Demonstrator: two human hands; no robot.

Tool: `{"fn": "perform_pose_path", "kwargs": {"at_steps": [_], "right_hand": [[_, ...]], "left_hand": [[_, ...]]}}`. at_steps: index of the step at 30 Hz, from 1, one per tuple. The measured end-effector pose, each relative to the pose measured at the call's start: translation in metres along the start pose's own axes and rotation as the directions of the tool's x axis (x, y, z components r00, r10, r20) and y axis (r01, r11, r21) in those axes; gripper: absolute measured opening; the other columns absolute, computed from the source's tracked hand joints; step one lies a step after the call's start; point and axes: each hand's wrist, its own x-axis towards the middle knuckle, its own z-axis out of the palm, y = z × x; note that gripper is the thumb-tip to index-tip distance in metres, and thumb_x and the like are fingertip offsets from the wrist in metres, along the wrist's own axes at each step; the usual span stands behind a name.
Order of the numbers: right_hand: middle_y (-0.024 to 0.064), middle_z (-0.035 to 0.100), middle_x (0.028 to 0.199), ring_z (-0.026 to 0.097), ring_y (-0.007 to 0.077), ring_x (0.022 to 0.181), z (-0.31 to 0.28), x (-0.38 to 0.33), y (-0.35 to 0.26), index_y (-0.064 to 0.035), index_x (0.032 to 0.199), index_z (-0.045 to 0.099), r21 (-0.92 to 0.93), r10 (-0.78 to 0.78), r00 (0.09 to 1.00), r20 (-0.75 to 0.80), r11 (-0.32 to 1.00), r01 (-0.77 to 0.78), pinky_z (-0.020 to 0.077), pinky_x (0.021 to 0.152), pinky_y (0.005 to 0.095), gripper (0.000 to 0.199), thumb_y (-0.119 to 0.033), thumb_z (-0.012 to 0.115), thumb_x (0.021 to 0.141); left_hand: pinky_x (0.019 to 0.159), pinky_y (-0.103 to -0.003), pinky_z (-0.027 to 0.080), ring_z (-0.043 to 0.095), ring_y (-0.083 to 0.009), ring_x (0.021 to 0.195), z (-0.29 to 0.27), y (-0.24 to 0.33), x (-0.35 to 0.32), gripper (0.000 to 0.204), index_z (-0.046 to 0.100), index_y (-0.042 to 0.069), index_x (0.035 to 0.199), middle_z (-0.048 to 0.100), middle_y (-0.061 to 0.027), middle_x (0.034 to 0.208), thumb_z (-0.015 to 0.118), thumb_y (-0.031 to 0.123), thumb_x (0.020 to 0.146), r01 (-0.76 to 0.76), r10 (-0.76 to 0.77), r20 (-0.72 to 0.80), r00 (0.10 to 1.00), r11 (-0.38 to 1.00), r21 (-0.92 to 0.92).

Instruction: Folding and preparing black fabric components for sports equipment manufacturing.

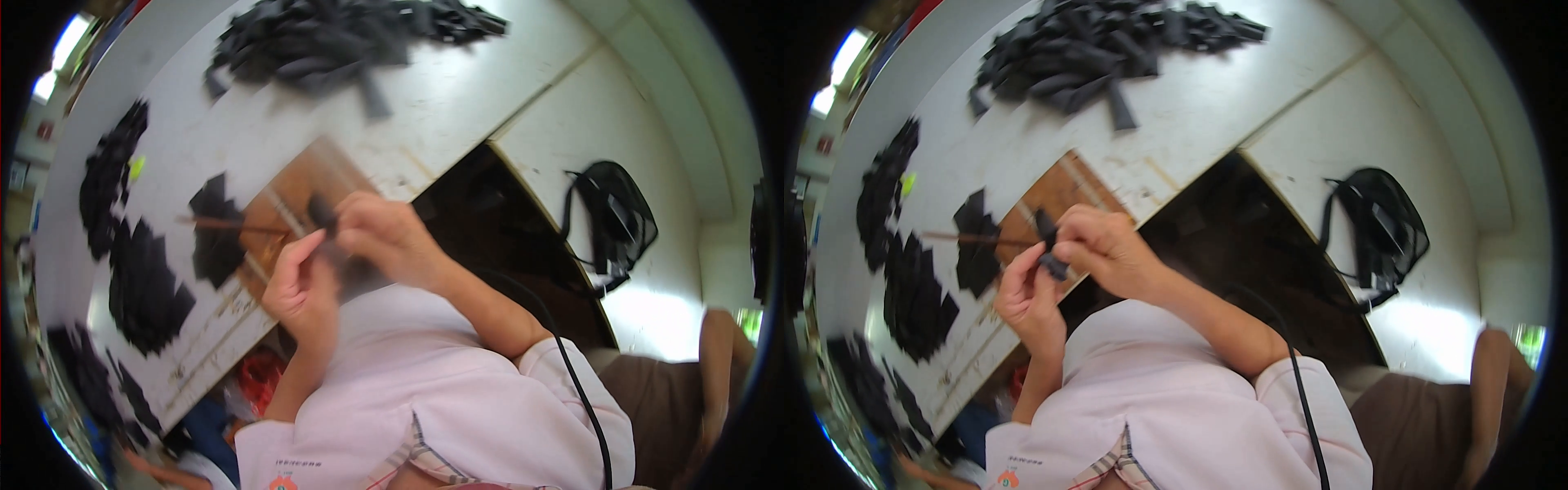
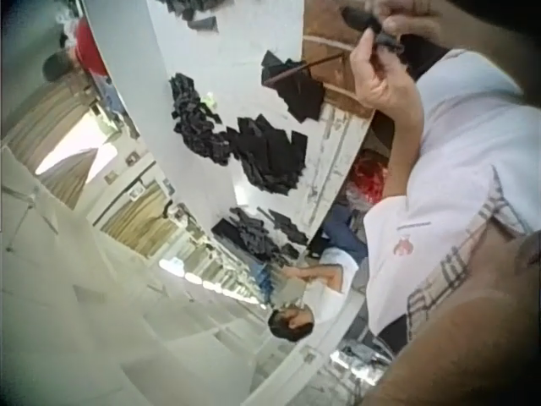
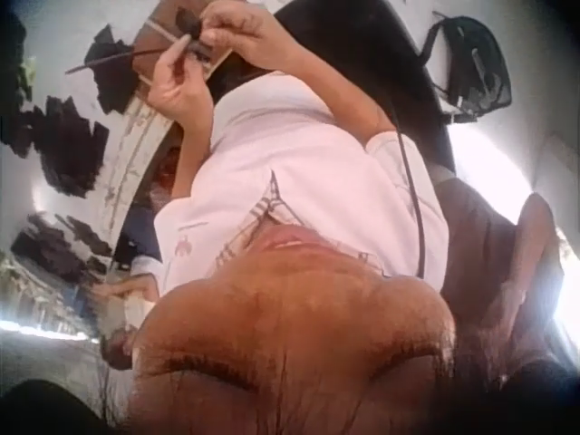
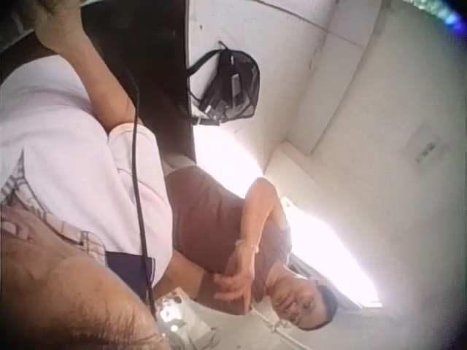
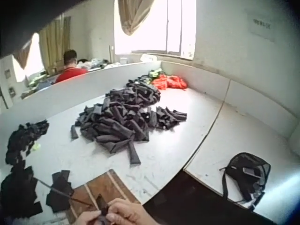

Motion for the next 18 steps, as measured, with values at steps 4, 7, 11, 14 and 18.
{"fn": "perform_pose_path", "kwargs": {"at_steps": [4,7,11,14,18], "right_hand": [[0.0032,0.047,0.063,0.043,0.0091,0.056,0.003,-0.001,-0.005,-0.0001,0.072,0.049,0.100,0.143,0.985,0.097,0.983,-0.153,0.0364,0.051,0.0222,0.012,-0.007,0.056,0.079],[0.0012,0.045,0.060,0.040,0.0063,0.056,0.010,0.001,-0.004,-0.0005,0.072,0.049,0.060,0.249,0.963,0.106,0.965,-0.256,0.0351,0.050,0.0205,0.016,-0.011,0.056,0.081],[0.0004,0.045,0.065,0.042,0.0050,0.060,0.021,-0.001,0.005,-0.0014,0.074,0.049,0.145,0.303,0.952,0.051,0.941,-0.307,0.0358,0.053,0.0190,0.016,-0.013,0.056,0.082],[-0.0008,0.045,0.068,0.043,0.0046,0.062,0.021,0.000,0.008,-0.0018,0.075,0.049,0.232,0.325,0.938,0.122,0.909,-0.345,0.0361,0.055,0.0186,0.015,-0.014,0.056,0.082],[-0.0033,0.045,0.066,0.041,0.0037,0.061,0.024,-0.001,0.003,-0.0038,0.073,0.049,0.291,0.372,0.900,0.228,0.856,-0.427,0.0346,0.054,0.0174,0.018,-0.017,0.054,0.084]], "left_hand": [[0.049,-0.015,0.038,0.047,-0.0042,0.063,-0.005,-0.001,0.009,0.012,0.056,-0.003,0.092,0.055,-0.0080,0.092,0.053,0.002,0.082,-0.266,0.266,0.032,0.963,0.939,0.216],[0.038,-0.014,0.032,0.045,-0.0026,0.050,-0.003,0.008,0.005,0.010,0.054,-0.004,0.089,0.059,-0.0085,0.078,0.054,0.002,0.081,0.104,-0.112,-0.054,0.992,0.986,-0.129],[0.036,-0.013,0.032,0.043,-0.0022,0.045,-0.017,-0.001,0.008,0.009,0.053,-0.003,0.089,0.060,-0.0099,0.077,0.054,0.000,0.081,0.202,-0.219,-0.033,0.975,0.941,-0.271],[0.050,-0.016,0.040,0.054,-0.0078,0.063,-0.026,0.002,0.015,0.009,0.055,-0.002,0.085,0.060,-0.0091,0.079,0.054,-0.006,0.077,0.310,-0.308,0.113,0.945,0.725,-0.615],[0.059,-0.022,0.047,0.059,-0.0150,0.071,-0.043,-0.003,0.016,0.018,0.051,0.000,0.094,0.060,-0.0105,0.083,0.051,-0.007,0.077,0.504,-0.308,0.404,0.861,0.412,-0.760]]}}
